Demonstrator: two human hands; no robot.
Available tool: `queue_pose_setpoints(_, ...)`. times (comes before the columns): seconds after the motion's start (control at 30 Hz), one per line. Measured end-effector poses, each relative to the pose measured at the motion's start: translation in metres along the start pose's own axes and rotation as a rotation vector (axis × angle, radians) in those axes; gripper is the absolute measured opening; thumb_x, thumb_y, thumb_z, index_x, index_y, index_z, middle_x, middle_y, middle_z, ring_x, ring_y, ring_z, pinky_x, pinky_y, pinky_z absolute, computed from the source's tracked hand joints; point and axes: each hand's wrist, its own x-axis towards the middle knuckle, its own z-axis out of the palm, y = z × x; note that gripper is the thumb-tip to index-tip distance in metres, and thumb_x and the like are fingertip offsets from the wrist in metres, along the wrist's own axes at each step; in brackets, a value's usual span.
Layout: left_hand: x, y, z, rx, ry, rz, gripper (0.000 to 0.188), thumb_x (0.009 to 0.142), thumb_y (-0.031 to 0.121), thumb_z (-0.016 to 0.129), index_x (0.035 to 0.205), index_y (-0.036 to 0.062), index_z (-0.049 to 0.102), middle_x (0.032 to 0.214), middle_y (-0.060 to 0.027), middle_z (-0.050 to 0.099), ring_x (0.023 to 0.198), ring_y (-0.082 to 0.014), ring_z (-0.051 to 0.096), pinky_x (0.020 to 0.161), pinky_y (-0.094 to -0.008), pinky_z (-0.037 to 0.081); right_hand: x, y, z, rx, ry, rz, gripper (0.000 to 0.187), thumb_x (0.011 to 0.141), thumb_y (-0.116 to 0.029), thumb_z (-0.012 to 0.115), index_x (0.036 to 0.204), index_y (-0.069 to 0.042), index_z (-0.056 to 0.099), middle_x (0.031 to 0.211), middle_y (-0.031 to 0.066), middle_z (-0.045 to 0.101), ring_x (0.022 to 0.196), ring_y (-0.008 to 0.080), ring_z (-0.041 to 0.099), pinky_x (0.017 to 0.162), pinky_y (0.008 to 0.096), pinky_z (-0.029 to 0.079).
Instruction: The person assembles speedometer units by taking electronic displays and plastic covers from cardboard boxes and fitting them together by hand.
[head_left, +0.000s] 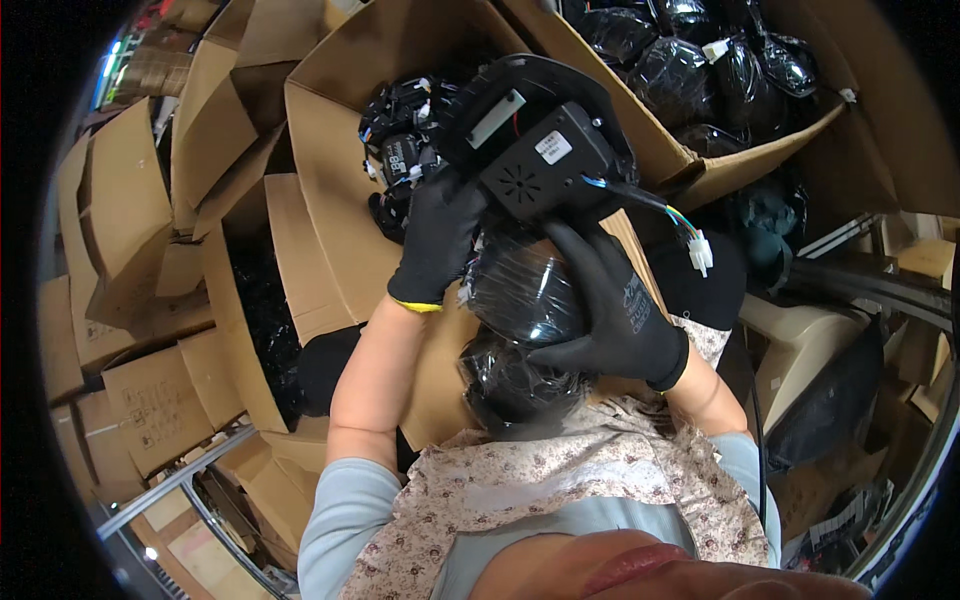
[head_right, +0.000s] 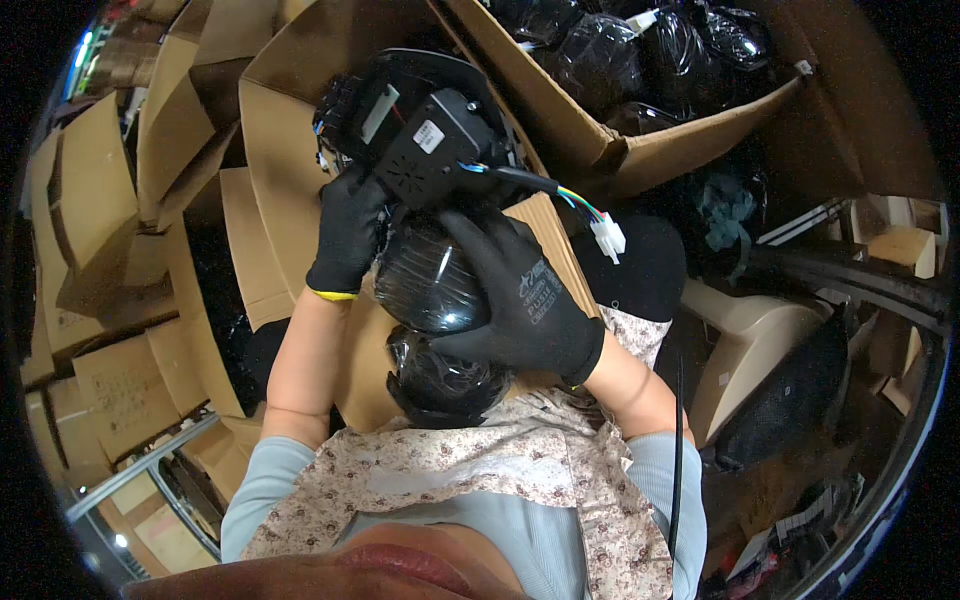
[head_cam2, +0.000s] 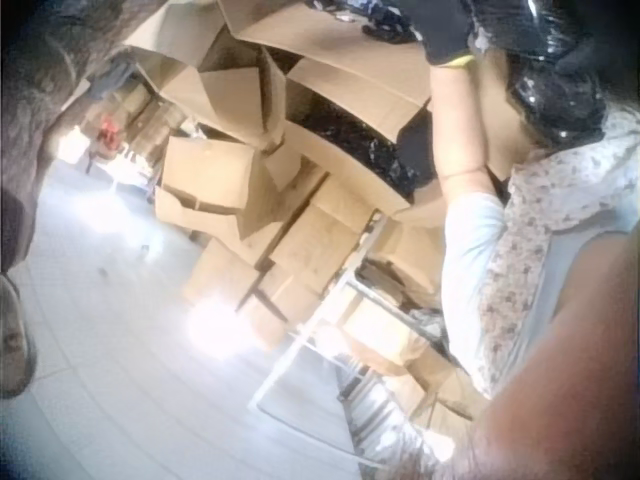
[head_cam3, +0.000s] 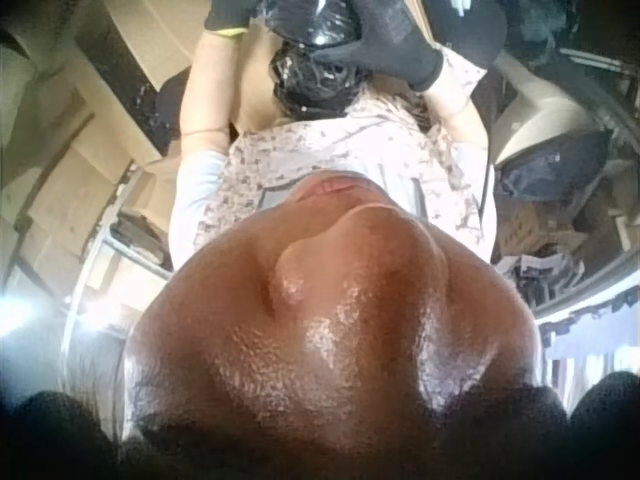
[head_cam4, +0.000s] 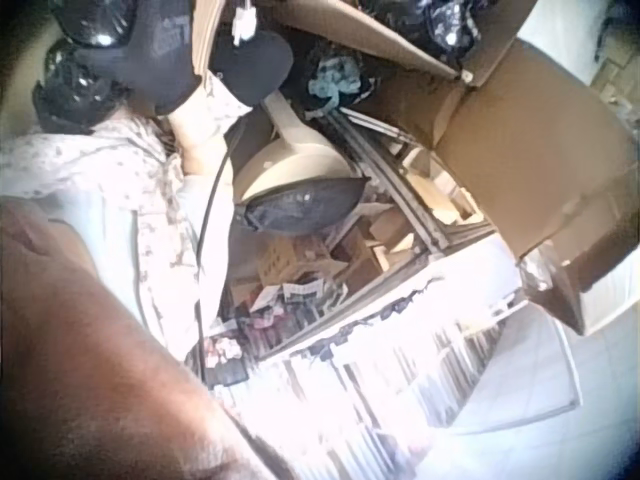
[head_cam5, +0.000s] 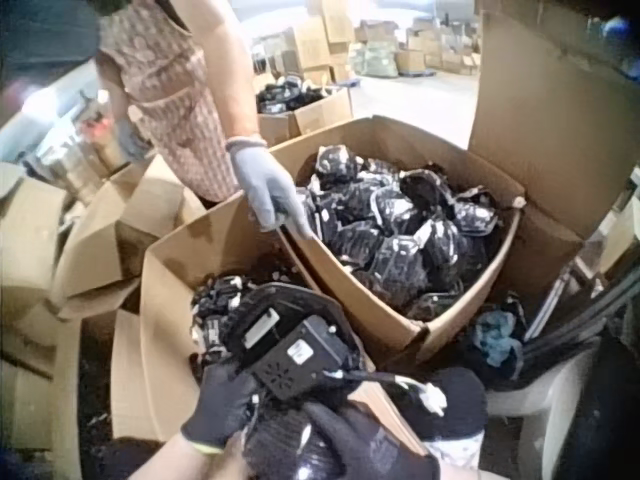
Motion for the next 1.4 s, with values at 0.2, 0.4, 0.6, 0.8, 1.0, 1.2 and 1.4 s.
queue_pose_setpoints(0.2,0.009,0.011,0.011,-0.194,-0.038,-0.036,0.039,0.093,0.017,0.057,0.125,-0.0052,0.057,0.115,-0.0097,0.064,0.101,-0.0117,0.056,0.091,-0.0279,0.044,-0.007,0.003,-0.002,0.009,0.083,-0.006,0.104,0.059,-0.029,0.087,0.143,0.002,0.033,0.132,0.0276,0.045,0.121,0.0439,0.046,0.104,0.0481,0.036)
queue_pose_setpoints(0.4,0.046,0.012,0.023,-0.141,-0.112,0.0,0.036,0.094,0.023,0.061,0.119,-0.0029,0.061,0.109,-0.0078,0.063,0.101,-0.011,0.055,0.089,-0.0287,0.044,0.001,0.012,-0.015,0.042,0.214,0.021,0.113,0.057,-0.028,0.087,0.147,0.001,0.026,0.141,0.0256,0.037,0.132,0.0402,0.036,0.11,0.0446,0.03)
queue_pose_setpoints(0.6,0.067,0.03,0.043,-0.325,-0.128,0.035,0.035,0.092,0.027,0.065,0.108,-0.0037,0.065,0.097,-0.0063,0.062,0.091,-0.0121,0.057,0.084,-0.0287,0.045,0.005,0.023,-0.029,0.312,0.333,0.104,0.112,0.059,-0.023,0.085,0.149,0.001,0.023,0.144,0.022,0.035,0.135,0.0327,0.036,0.113,0.0415,0.029)
queue_pose_setpoints(0.8,0.073,0.032,0.048,-0.128,-0.127,0.053,0.039,0.091,0.032,0.066,0.102,-0.0051,0.066,0.094,-0.0095,0.061,0.089,-0.0155,0.058,0.081,-0.0306,0.045,0.006,0.027,-0.032,0.584,0.367,0.149,0.11,0.061,-0.016,0.083,0.15,0.0,0.021,0.147,0.0183,0.036,0.133,0.0264,0.039,0.111,0.0375,0.031)
queue_pose_setpoints(1.0,0.069,0.032,0.049,-0.072,-0.075,0.084,0.04,0.092,0.034,0.065,0.102,-0.0043,0.067,0.092,-0.0102,0.061,0.086,-0.0165,0.057,0.08,-0.031,0.045,0.003,0.027,-0.037,0.713,0.354,0.178,0.108,0.06,-0.012,0.082,0.15,-0.001,0.023,0.145,0.0181,0.038,0.133,0.0239,0.039,0.111,0.0363,0.031)
queue_pose_setpoints(1.2,0.058,0.037,0.042,0.019,-0.043,0.131,0.036,0.093,0.031,0.064,0.103,-0.0034,0.067,0.091,-0.0087,0.062,0.085,-0.0158,0.058,0.08,-0.0299,0.045,0.008,0.02,-0.052,1.057,0.355,0.086,0.082,0.079,-0.023,0.073,0.146,-0.001,0.032,0.142,0.0123,0.045,0.131,0.0218,0.043,0.109,0.0362,0.035)
queue_pose_setpoints(1.4,0.048,0.02,0.03,-0.019,-0.057,0.049,0.031,0.094,0.026,0.061,0.108,-0.0012,0.068,0.097,-0.0075,0.066,0.09,-0.0136,0.06,0.083,-0.0274,0.046,0.015,0.022,-0.085,1.436,0.585,-0.009,0.059,0.093,-0.038,0.055,0.142,-0.009,0.04,0.142,0.0137,0.046,0.131,0.0252,0.043,0.11,0.0436,0.033)
